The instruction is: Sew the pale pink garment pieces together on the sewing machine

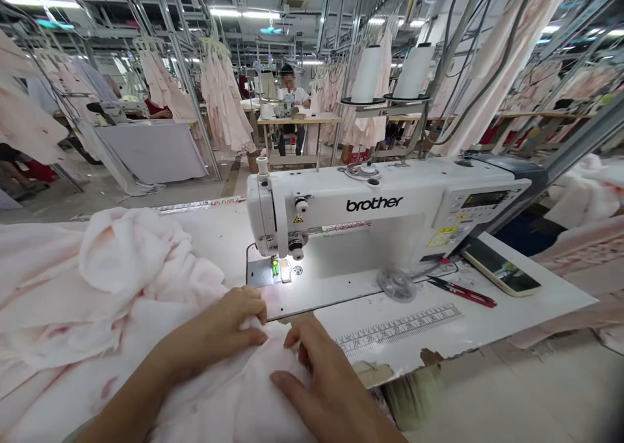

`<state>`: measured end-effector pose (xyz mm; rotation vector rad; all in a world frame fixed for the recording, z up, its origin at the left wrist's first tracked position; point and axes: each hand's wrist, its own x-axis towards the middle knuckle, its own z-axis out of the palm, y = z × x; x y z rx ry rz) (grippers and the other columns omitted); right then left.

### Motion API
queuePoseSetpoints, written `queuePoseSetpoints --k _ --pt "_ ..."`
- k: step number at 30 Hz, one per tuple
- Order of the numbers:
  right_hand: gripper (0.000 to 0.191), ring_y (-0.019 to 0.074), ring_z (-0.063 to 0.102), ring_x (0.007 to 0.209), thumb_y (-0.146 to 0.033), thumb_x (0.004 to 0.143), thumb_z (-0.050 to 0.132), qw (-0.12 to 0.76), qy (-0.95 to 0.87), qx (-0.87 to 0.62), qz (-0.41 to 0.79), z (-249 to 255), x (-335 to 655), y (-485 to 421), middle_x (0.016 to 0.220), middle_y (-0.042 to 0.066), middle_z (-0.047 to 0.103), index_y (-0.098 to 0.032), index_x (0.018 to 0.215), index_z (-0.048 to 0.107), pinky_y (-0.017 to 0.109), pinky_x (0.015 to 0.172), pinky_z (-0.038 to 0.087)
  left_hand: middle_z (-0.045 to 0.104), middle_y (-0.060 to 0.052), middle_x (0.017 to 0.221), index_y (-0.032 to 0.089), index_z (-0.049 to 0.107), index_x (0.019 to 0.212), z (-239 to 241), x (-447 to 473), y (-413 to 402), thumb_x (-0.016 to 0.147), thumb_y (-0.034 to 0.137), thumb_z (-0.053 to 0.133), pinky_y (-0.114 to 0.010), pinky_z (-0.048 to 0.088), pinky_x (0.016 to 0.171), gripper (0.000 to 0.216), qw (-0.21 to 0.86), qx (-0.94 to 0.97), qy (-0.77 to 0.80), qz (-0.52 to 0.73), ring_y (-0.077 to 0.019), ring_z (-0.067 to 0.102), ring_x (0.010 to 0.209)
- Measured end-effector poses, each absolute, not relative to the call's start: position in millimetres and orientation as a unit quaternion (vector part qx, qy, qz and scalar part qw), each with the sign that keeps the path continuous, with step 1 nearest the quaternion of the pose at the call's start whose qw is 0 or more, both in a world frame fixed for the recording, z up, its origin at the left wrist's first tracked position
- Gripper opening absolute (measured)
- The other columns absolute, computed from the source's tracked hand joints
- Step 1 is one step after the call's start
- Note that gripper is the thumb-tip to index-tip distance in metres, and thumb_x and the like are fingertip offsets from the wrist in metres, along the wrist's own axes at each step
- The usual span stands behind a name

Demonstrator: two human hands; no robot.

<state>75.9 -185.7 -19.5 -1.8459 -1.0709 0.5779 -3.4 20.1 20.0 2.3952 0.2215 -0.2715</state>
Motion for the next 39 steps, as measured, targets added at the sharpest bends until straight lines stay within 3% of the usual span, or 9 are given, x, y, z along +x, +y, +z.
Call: queuePoseSetpoints --k 3,5,11,17,20,30,34,36,39 --pt "0.051 0.0229 0.05 0.11 -0.02 0.073 0.081 0.484 -0.431 -0.731 0.213 -9.4 75.8 -171.0 0.117 0.004 0.054 -0.023 0.114 0.051 0.033 0.092 0.041 0.059 0.0 0.092 0.02 0.058 0.08 20.3 -4.8 27.2 0.086 0.034 0.061 -0.027 0.041 0.082 0.015 0.404 0.912 0.016 -0.071 -0.0171 0.055 0.089" --pt "0.054 0.0219 0.051 0.109 -0.027 0.071 0.085 0.5 -0.444 -0.711 0.218 -6.5 74.4 -160.2 0.117 0.002 0.056 -0.025 0.114 0.052 0.032 0.091 0.041 0.062 0.001 0.089 0.02 0.061 0.082 20.7 -6.5 31.2 0.089 0.037 0.061 -0.026 0.041 0.081 0.018 0.417 0.907 -0.011 -0.05 -0.0165 0.056 0.088" --pt "0.015 0.0144 0.055 0.077 -0.014 0.08 0.067 0.543 -0.421 -0.683 0.246 -10.5 74.1 -148.1 0.086 -0.003 0.061 -0.02 0.092 0.062 0.025 0.07 0.039 0.06 0.002 0.073 0.018 0.063 0.077 19.9 -17.8 40.7 0.089 0.044 0.06 -0.023 0.036 0.064 0.029 0.441 0.897 0.001 -0.039 -0.0128 0.052 0.069" --pt "0.015 0.0135 0.053 0.072 -0.01 0.072 0.061 0.591 -0.36 -0.647 0.32 -7.9 75.3 -154.5 0.077 -0.003 0.058 -0.017 0.085 0.064 0.023 0.064 0.039 0.06 0.002 0.077 0.018 0.063 0.084 22.3 -25.4 39.0 0.087 0.042 0.062 -0.023 0.036 0.066 0.024 0.452 0.891 0.01 -0.04 -0.0133 0.053 0.073" --pt "0.015 0.0135 0.054 0.073 -0.009 0.071 0.06 0.607 -0.348 -0.639 0.32 -6.4 73.0 -155.1 0.079 -0.002 0.06 -0.017 0.084 0.062 0.022 0.066 0.04 0.063 0.002 0.085 0.019 0.065 0.092 20.5 -23.6 33.5 0.078 0.044 0.072 -0.023 0.038 0.07 0.029 0.472 0.879 0.021 -0.062 -0.0158 0.055 0.08" --pt "0.018 0.0102 0.046 0.065 -0.003 0.072 0.057 0.58 -0.375 -0.672 0.269 -12.6 67.1 -157.1 0.071 -0.006 0.05 -0.019 0.078 0.05 0.019 0.058 0.035 0.056 0.003 0.064 0.013 0.068 0.074 9.2 -15.4 24.6 0.073 0.03 0.074 -0.02 0.033 0.058 0.018 0.554 0.823 0.073 -0.102 -0.0115 0.049 0.065" --pt "0.018 0.0115 0.054 0.073 -0.012 0.081 0.065 0.504 -0.485 -0.644 0.309 1.1 89.8 -165.0 0.082 -0.003 0.055 -0.02 0.094 0.054 0.02 0.065 0.045 0.056 0.003 0.066 0.014 0.069 0.074 8.5 -16.6 28.0 0.069 0.029 0.075 -0.02 0.035 0.06 0.017 0.589 0.798 0.053 -0.117 -0.0119 0.049 0.067" --pt "0.021 0.014 0.058 0.084 -0.016 0.09 0.061 0.445 -0.591 -0.635 0.221 9.0 107.6 -165.6 0.096 0.002 0.06 -0.019 0.109 0.054 0.024 0.074 0.049 0.057 0.003 0.068 0.015 0.069 0.074 8.9 -16.8 29.4 0.069 0.029 0.075 -0.02 0.036 0.062 0.016 0.593 0.794 0.051 -0.121 -0.012 0.05 0.068" --pt "0.031 0.0189 0.057 0.104 -0.013 0.095 0.053 0.318 -0.766 -0.553 -0.079 13.7 130.7 -157.9 0.12 0.01 0.059 -0.016 0.126 0.053 0.031 0.087 0.05 0.058 0.003 0.068 0.015 0.071 0.075 9.1 -16.3 29.6 0.07 0.029 0.073 -0.021 0.037 0.064 0.014 0.606 0.781 0.057 -0.137 -0.012 0.049 0.068"
